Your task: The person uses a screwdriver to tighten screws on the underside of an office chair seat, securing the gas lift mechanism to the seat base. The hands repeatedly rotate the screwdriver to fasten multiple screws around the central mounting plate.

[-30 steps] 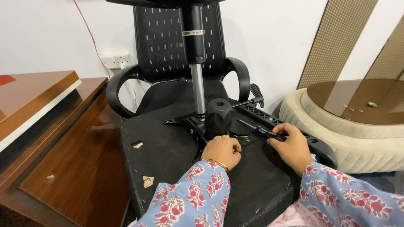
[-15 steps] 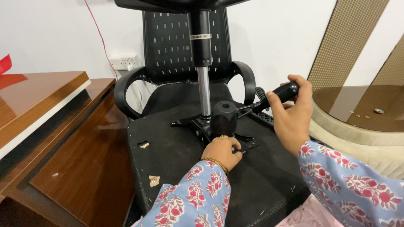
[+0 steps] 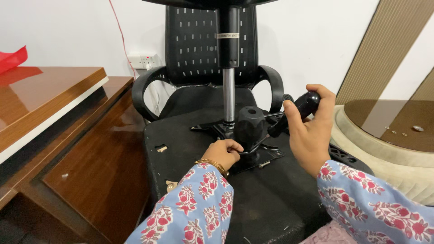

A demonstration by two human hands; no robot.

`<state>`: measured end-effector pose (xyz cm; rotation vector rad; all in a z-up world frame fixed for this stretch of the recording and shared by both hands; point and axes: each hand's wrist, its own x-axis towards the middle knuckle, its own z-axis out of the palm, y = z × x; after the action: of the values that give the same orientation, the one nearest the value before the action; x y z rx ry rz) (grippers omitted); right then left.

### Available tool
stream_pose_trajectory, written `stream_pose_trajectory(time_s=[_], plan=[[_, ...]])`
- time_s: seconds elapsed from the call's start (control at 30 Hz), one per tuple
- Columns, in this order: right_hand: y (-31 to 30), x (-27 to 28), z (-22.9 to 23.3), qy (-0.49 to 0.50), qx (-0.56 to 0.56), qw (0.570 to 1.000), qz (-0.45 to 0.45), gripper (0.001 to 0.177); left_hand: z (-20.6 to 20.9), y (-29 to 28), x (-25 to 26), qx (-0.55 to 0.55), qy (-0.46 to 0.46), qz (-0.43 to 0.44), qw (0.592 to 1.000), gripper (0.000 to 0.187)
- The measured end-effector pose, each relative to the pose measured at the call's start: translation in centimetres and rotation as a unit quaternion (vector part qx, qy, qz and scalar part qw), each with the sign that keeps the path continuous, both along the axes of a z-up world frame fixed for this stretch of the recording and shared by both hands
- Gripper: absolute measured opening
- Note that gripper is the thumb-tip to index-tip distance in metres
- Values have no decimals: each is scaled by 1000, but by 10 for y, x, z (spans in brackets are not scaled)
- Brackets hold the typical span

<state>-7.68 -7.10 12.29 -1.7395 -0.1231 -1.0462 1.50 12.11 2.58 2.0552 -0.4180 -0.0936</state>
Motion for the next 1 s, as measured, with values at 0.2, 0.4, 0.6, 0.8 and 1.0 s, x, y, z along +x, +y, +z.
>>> stream_pose_trajectory(time_s=[0.2, 0.4, 0.6, 0.8, 1.0], plan=[[36, 1, -2, -45, -63, 996, 39, 44, -7, 18, -5, -41, -35, -17, 998, 31], [50, 3, -1, -16, -71, 995, 70, 44, -5, 35, -25, -6, 32, -21, 999, 23], [66, 0, 9, 25, -119, 991, 62, 44, -8, 39, -25, -5, -3, -35, 999, 23], [70, -2, 24, 48, -123, 988, 85, 45, -25, 38, -7, -40, 75, -16, 996, 28], [74, -4, 26, 10, -203, 974, 100, 43, -47, 39, 6, -126, 41, -73, 988, 47]])
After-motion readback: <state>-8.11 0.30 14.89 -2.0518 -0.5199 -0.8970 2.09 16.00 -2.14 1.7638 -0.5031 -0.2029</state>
